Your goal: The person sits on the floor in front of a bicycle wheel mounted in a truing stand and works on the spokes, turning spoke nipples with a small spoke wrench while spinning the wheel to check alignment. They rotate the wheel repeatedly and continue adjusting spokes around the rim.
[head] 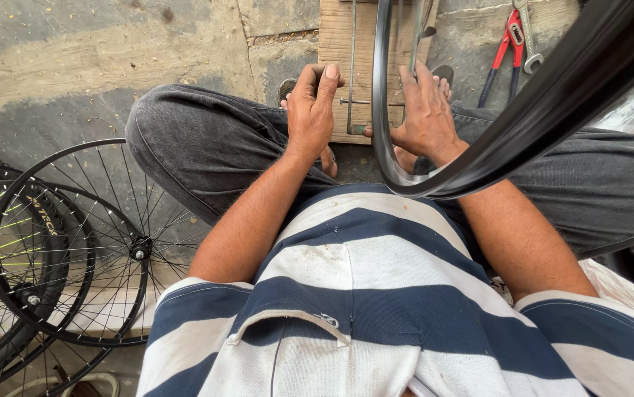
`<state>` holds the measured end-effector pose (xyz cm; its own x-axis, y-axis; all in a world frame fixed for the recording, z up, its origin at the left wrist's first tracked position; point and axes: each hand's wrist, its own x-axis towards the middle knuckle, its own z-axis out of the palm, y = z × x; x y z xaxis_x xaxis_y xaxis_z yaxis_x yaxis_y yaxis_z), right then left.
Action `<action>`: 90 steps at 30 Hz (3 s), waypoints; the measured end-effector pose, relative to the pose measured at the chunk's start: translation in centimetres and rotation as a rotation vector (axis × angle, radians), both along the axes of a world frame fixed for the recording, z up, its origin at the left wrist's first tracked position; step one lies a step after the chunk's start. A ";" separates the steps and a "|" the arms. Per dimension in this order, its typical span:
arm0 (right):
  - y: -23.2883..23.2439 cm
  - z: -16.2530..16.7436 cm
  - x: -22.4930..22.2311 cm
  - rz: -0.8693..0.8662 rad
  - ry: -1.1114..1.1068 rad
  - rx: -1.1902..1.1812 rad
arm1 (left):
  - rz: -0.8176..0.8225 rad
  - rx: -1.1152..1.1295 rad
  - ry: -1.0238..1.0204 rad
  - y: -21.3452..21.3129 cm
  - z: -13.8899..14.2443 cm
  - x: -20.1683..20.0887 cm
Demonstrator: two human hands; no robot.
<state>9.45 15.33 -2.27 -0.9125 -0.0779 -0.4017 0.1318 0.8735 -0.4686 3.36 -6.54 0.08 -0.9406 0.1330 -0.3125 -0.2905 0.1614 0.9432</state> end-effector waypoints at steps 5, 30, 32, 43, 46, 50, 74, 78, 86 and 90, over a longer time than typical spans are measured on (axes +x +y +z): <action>-0.2 0.7 -0.2 0.000 0.024 0.009 | 0.001 -0.003 0.010 0.1 0.3 0.0; 0.0 1.5 -1.6 -0.076 -0.106 0.138 | 0.039 0.069 0.072 1.3 8.8 -1.2; -0.1 3.1 -1.5 -0.073 -0.042 0.118 | 0.017 0.212 0.223 1.6 10.9 -1.4; 0.7 0.5 -0.7 -0.065 0.038 0.023 | -0.164 0.123 1.174 3.3 22.0 0.5; 1.3 0.2 -0.8 -0.063 0.081 -0.032 | -0.236 0.089 1.277 4.5 23.1 1.0; 2.4 0.3 -0.9 -0.056 0.133 -0.108 | -0.265 -0.016 1.235 5.8 22.8 1.5; 3.2 20.8 -8.6 -0.263 0.824 -0.372 | -0.309 0.030 1.208 5.3 21.1 1.7; 1.9 21.7 -8.4 -0.099 0.976 -0.416 | -0.328 -0.046 1.231 4.4 20.4 2.5; 2.2 20.1 -10.9 -0.464 0.641 -1.287 | -0.294 -0.002 1.202 4.9 20.7 2.8; 5.0 19.8 -16.2 -0.347 0.581 -1.693 | -0.295 -0.006 1.177 4.8 21.5 3.1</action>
